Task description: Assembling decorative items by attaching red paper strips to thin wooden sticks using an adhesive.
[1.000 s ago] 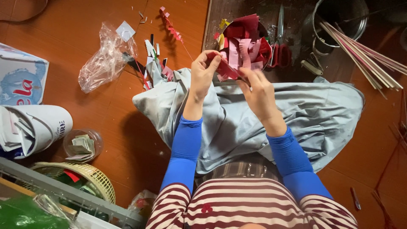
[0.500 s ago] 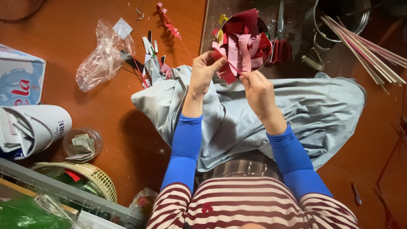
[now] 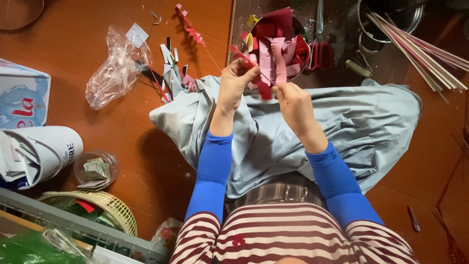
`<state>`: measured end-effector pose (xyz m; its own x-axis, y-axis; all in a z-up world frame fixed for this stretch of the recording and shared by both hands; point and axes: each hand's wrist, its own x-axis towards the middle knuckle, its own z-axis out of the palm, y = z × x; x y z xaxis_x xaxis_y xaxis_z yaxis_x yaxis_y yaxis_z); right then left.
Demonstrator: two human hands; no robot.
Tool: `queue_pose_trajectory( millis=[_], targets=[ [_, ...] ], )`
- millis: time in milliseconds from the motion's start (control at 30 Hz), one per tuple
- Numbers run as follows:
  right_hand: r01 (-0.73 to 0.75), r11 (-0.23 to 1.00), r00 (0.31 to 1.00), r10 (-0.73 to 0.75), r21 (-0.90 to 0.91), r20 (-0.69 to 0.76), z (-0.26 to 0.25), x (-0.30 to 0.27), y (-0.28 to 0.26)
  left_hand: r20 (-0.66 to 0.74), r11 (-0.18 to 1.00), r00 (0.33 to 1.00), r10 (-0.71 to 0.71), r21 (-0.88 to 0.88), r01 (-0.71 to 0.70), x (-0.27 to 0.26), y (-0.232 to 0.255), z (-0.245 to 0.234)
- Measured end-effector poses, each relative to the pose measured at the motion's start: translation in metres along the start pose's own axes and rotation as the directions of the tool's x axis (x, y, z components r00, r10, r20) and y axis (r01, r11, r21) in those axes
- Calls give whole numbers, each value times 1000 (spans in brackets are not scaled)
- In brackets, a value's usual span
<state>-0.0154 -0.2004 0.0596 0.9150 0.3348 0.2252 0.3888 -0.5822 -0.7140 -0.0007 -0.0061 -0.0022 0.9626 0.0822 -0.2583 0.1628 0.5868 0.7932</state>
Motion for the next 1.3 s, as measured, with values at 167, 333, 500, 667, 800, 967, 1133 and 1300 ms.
queue_pose_trajectory(
  millis=[167, 333, 500, 667, 800, 967, 1133, 1300],
  targets=[
    [119, 992, 993, -119, 50, -17, -5, 8, -12, -121, 996, 989, 86, 40, -82, 1, -3, -3],
    [-184, 980, 979, 176, 76, 104, 5, 0, 6, 22, 1000, 1000, 2, 15, -3, -1, -4, -1],
    [-103, 980, 994, 98, 171, 39, 4, 7, -5, 33, 1000, 999, -11, 20, 10, -7, 10, 17],
    [-153, 961, 986, 166, 231, -36, 11, -2, 0, 71, 998, 997, -39, 48, 36, -7, 5, 13],
    [-186, 964, 983, 181, 190, 42, 8, 0, -4, 58, 991, 994, -97, 96, 91, -5, -7, 7],
    [108, 971, 991, -89, 212, -96, 13, 3, 1, 62, 997, 997, -54, 50, 51, -6, -7, 11],
    [-239, 912, 968, 249, 333, 14, 18, -6, 7, 1, 992, 997, -83, 92, 82, -8, 4, 21],
    [-280, 891, 959, 271, 356, 76, 21, -5, 11, 20, 989, 1000, -19, 145, 16, -5, -13, 9]
  ],
)
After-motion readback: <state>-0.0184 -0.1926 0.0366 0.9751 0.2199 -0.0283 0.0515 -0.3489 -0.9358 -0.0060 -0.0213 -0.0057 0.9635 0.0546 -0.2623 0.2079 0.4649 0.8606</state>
